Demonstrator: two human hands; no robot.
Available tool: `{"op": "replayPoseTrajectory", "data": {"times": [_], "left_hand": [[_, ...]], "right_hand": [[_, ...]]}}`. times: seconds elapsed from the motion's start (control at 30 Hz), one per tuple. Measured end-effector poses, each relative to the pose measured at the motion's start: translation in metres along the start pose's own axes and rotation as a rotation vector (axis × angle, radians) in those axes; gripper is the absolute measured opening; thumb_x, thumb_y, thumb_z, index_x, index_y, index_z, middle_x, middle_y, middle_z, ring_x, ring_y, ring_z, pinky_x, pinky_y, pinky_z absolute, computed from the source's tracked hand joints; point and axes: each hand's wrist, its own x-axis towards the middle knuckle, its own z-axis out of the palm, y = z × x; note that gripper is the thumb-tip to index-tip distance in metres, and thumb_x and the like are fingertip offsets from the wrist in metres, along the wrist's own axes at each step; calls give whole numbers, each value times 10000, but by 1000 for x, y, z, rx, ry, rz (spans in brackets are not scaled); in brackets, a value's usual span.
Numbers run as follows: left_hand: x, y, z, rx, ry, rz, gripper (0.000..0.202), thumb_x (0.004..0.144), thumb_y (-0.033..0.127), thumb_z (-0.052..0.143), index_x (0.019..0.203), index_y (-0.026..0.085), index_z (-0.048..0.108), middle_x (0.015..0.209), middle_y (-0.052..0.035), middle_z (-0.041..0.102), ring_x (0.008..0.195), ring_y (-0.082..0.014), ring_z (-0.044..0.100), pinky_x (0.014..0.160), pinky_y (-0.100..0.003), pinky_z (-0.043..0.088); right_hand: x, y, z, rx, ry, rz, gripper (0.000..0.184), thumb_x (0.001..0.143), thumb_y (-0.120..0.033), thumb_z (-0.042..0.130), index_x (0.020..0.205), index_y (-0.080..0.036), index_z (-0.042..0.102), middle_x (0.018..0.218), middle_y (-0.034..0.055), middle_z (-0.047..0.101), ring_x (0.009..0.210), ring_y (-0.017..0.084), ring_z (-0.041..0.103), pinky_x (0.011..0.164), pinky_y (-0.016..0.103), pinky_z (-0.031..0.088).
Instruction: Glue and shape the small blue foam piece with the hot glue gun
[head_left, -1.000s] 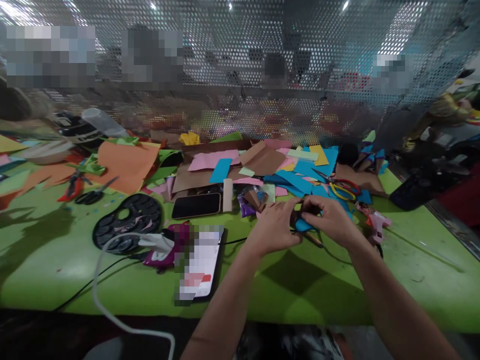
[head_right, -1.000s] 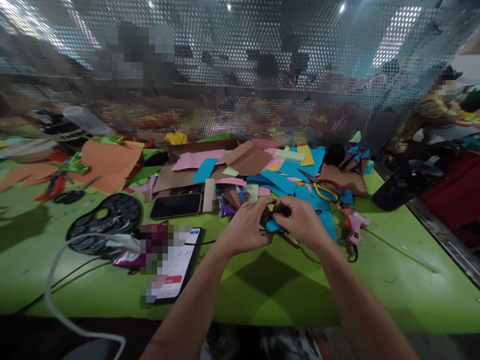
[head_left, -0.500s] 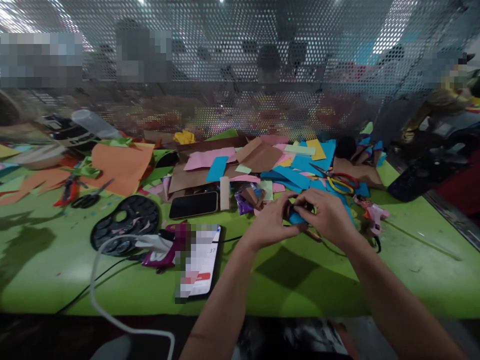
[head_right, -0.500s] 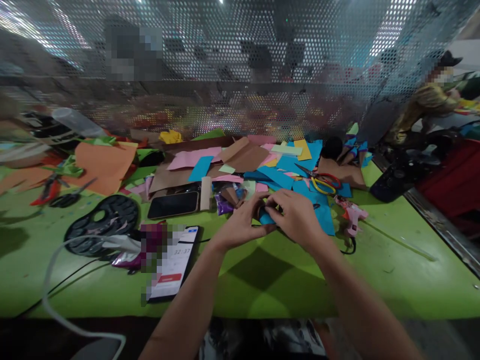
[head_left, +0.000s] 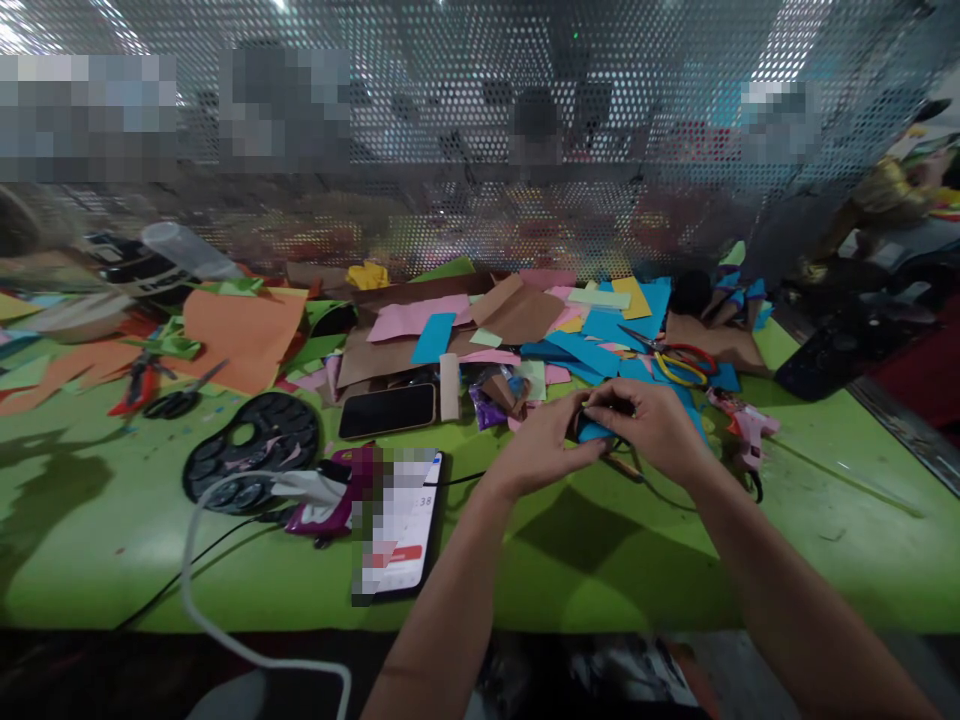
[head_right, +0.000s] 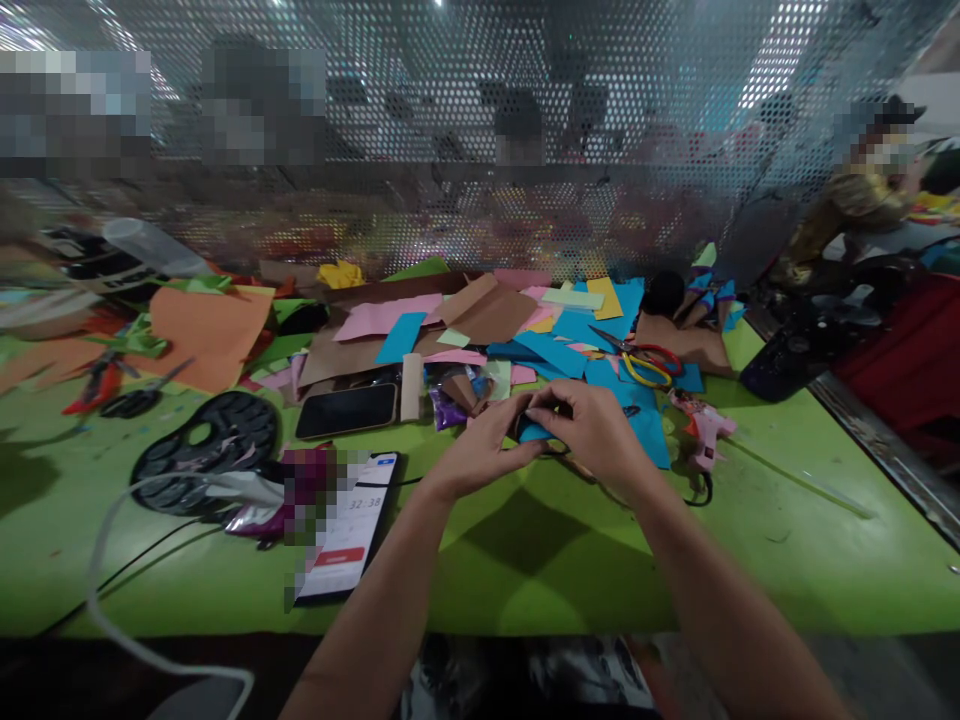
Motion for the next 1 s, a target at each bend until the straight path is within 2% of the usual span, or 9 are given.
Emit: {"op": "replayPoseTrajectory", "data": {"times": [0.2, 0.33, 0.43, 0.53, 0.7, 0.83, 0.9, 1.0], "left_hand": [[-2, -3, 0, -65, 53, -26, 616, 841, 416, 614, 1392, 203, 440, 1372, -103, 562, 1191, -274, 549, 987, -386, 449], [-4, -4, -1, -175, 115, -40, 589, 851, 421, 592, 1387, 227, 444, 1422, -87, 521, 1267, -273, 504, 1046, -397, 418], [-5, -6, -3, -308, 168, -5, 543, 867, 422, 560, 1368, 232, 470, 1431, -71, 509, 1307, -267, 467, 1104, -400, 363], [-5, -10, -5, -373, 205, -15, 540, 870, 457, 518, 1357, 227, 492, 1432, -74, 505, 1297, -269, 461, 1086, -393, 379], [-3, -17, -6, -420, 202, -22, 599, 850, 520, 472, 1364, 214, 496, 1391, -93, 527, 1215, -267, 511, 1008, -383, 437], [-2, -19, -5, -454, 197, -15, 609, 828, 511, 517, 1356, 208, 497, 1406, -92, 507, 1213, -259, 506, 1013, -371, 428], [-3, -19, -5, -479, 201, -8, 598, 813, 475, 558, 1346, 210, 507, 1398, -88, 508, 1187, -249, 516, 1016, -366, 422], [-4, -16, -5, -496, 203, -9, 583, 796, 433, 595, 1330, 214, 519, 1371, -81, 526, 1170, -244, 518, 1017, -367, 417]], "right_hand": [[3, 2, 2, 238, 70, 68, 113, 823, -304, 659, 863, -199, 653, 819, 17, 696, 754, 162, 626, 685, 287, 482], [4, 0, 2, 316, 95, 85, 190, 792, -361, 697, 872, -195, 652, 838, 32, 691, 763, 166, 618, 687, 297, 496], [4, -1, 1, 322, 90, 97, 225, 799, -393, 696, 892, -192, 654, 815, 29, 675, 691, 147, 572, 620, 279, 471], [3, -3, 3, 318, 79, 98, 218, 821, -395, 670, 896, -191, 656, 780, 17, 648, 648, 132, 526, 577, 263, 427], [2, -1, 11, 314, 81, 64, 222, 839, -408, 648, 904, -195, 655, 818, 23, 656, 737, 160, 569, 636, 276, 433], [1, 0, 16, 255, 80, 64, 199, 858, -394, 621, 866, -198, 651, 801, 18, 652, 697, 156, 552, 597, 273, 406], [0, -3, 15, 235, 124, 52, 181, 869, -372, 610, 904, -201, 661, 847, 25, 661, 697, 154, 553, 607, 279, 415], [-2, -9, 9, 236, 178, -34, 178, 900, -313, 571, 1006, -225, 684, 975, 45, 667, 829, 177, 598, 703, 297, 462]]}}
